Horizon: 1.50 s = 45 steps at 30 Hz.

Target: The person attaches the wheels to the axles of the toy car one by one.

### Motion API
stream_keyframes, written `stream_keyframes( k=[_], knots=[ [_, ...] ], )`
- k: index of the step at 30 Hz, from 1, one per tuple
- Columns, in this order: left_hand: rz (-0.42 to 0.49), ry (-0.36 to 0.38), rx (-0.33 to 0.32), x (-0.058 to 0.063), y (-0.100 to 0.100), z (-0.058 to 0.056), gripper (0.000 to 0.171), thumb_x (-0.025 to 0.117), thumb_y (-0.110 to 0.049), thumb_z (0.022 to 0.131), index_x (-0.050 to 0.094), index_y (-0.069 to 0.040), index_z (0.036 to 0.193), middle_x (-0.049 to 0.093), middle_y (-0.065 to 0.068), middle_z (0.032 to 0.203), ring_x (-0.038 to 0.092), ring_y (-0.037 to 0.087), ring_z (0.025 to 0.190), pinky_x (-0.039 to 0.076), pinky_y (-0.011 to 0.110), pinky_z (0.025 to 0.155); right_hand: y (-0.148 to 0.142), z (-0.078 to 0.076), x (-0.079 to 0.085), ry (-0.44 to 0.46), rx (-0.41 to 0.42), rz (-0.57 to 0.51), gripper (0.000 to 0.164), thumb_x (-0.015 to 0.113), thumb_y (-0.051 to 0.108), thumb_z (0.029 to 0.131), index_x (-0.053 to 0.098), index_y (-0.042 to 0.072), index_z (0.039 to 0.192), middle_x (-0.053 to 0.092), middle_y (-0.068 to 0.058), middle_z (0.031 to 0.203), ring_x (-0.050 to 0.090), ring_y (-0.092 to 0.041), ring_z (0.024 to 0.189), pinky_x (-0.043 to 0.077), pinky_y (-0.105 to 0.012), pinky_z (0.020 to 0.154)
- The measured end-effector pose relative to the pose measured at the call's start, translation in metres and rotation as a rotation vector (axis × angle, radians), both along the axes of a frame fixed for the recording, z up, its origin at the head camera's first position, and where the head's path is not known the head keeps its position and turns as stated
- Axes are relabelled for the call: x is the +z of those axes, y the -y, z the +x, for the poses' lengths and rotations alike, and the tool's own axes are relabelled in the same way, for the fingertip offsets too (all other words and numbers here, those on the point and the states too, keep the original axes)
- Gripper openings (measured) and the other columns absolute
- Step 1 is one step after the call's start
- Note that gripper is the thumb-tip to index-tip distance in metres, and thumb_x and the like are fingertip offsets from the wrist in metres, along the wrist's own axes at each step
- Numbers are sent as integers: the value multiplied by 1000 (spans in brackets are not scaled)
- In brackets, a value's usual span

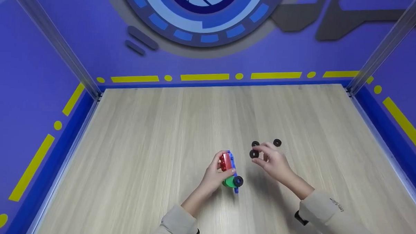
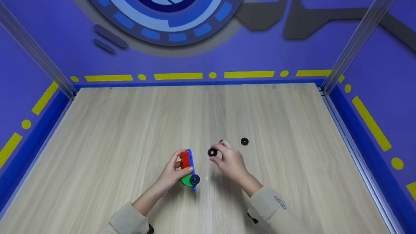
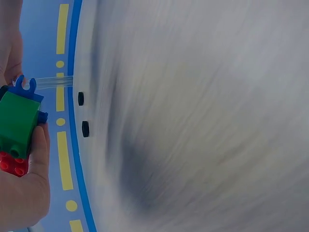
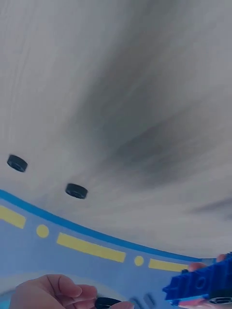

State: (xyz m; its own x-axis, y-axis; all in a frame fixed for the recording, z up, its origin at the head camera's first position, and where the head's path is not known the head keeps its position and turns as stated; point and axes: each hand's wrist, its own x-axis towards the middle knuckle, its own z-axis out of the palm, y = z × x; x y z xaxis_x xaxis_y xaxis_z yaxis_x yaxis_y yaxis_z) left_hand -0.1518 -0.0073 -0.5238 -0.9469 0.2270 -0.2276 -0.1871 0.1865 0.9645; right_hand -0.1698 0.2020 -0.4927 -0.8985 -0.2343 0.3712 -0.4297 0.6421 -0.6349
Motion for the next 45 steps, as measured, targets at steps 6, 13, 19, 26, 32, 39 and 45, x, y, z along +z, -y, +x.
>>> stream_keyframes(
  k=[6, 13, 19, 26, 32, 39, 45],
  knots=[
    [4, -31, -29, 2, -1, 1, 60, 62, -31, 80, 31, -33, 131, 41, 9, 126, 46, 24, 104, 49, 33, 76, 15, 4, 5, -64, 100, 0, 32, 72, 5, 69, 64, 8, 99, 58, 1, 89, 46, -4, 60, 40, -17, 51],
    [30, -48, -55, 4, -2, 2, 59, 62, -31, 81, 31, -31, 131, 42, 9, 126, 48, 23, 104, 49, 35, 77, 26, 5, 6, -140, 158, 2, 30, 73, 5, 68, 64, 7, 97, 57, 1, 86, 48, -9, 60, 42, -19, 51],
    [72, -50, -91, 31, -1, 11, 58, 60, -20, 83, 31, -20, 133, 42, 11, 128, 50, 22, 103, 49, 34, 78, 30, 5, 6, -156, 171, -5, 30, 73, 5, 68, 64, 6, 97, 56, 1, 86, 49, -11, 59, 41, -17, 52],
    [97, -52, -106, 13, -3, 4, 62, 61, -23, 82, 29, -23, 134, 41, 8, 130, 50, 19, 105, 49, 34, 80, 33, 6, 6, -160, 180, 20, 31, 73, 6, 68, 64, 6, 97, 57, 1, 87, 47, -6, 62, 42, -18, 53],
    [85, -70, -118, 7, -3, 4, 62, 62, -29, 80, 30, -27, 133, 43, 6, 126, 52, 18, 103, 49, 32, 78, 34, 6, 5, -179, 186, 39, 31, 73, 5, 67, 64, 5, 97, 56, 0, 87, 45, -3, 63, 42, -18, 52],
    [103, -89, -140, 11, -3, 5, 59, 59, -23, 83, 30, -25, 133, 42, 6, 127, 52, 18, 105, 48, 32, 81, 35, 8, 5, -204, 187, 44, 31, 74, 7, 67, 64, 7, 96, 56, 0, 86, 46, -3, 63, 42, -16, 52],
    [190, -58, -172, 26, 0, 10, 58, 57, -10, 82, 30, -16, 134, 50, 14, 119, 57, 22, 97, 50, 33, 76, 35, 9, 5, -225, 183, 43, 30, 75, 8, 66, 65, 6, 95, 56, -2, 85, 49, -8, 61, 43, -18, 51]
  ],
)
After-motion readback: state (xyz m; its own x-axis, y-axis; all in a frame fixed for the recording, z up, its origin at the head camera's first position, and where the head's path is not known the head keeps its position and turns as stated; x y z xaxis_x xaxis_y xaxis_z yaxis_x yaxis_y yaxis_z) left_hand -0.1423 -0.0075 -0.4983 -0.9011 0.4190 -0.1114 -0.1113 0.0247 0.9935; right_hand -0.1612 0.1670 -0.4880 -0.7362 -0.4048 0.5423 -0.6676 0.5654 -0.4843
